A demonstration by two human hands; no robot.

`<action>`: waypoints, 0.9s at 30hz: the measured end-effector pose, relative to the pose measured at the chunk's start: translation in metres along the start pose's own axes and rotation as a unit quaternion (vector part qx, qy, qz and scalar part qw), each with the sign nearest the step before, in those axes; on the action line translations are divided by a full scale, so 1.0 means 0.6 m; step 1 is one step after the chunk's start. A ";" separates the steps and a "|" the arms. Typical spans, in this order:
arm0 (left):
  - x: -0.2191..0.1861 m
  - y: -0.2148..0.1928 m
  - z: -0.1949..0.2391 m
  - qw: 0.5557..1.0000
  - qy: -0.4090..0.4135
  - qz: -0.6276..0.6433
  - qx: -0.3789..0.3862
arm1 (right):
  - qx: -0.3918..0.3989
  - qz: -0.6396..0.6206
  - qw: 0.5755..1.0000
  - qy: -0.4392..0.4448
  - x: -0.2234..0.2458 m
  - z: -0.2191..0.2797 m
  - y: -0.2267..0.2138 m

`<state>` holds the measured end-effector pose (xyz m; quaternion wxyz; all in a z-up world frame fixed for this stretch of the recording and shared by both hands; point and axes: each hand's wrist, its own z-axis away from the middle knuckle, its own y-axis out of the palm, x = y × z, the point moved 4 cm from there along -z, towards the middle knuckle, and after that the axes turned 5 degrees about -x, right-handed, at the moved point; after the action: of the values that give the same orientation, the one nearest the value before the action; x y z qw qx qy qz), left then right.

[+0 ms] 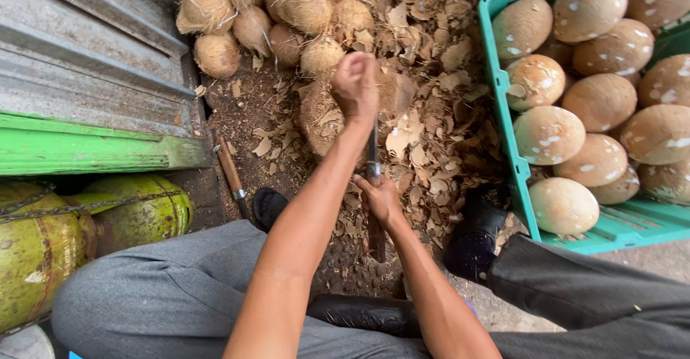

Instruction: The person uses a curved blade to peel the fibrous husk off coconuts, rotating each coconut to remove the outer layer. The peeled coconuts are placed into a green crate nearby.

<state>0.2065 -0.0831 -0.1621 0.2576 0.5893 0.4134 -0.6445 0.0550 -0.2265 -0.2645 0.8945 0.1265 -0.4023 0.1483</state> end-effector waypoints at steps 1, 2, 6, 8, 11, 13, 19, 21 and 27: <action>0.022 -0.031 -0.033 0.999 -0.006 0.013 -0.041 | -0.012 -0.006 1.000 0.007 0.007 0.010 0.003; 0.046 -0.063 -0.068 0.996 -0.011 0.026 -0.082 | -0.017 -0.015 1.000 0.015 0.014 0.019 0.009; 0.164 -0.177 -0.194 0.976 -0.098 -0.040 -0.190 | -0.036 -0.040 0.998 0.030 0.030 0.036 0.028; 0.220 -0.212 -0.237 0.972 -0.148 -0.065 -0.170 | -0.041 -0.042 0.998 0.019 0.029 0.036 0.033; 0.281 -0.221 -0.286 0.951 -0.278 -0.065 -0.120 | -0.057 -0.028 0.998 0.003 0.019 0.030 0.034; 0.301 -0.205 -0.314 0.931 -0.354 -0.043 -0.076 | -0.081 -0.002 0.997 0.012 0.005 0.026 0.033; 0.333 -0.105 -0.389 0.888 -0.455 0.051 -0.035 | -0.091 -0.071 0.993 0.014 -0.043 0.018 0.028; 0.346 -0.082 -0.407 0.902 -0.425 0.074 -0.011 | -0.094 -0.082 0.992 0.009 -0.060 0.018 0.023; 0.404 -0.066 -0.446 0.902 -0.421 0.094 -0.010 | -0.095 -0.018 0.995 0.019 -0.099 0.011 0.002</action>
<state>0.2785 0.1991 -0.3792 0.4731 0.2969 0.2156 -0.8010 0.0126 -0.2371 -0.3050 0.9124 0.0454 -0.3953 0.0957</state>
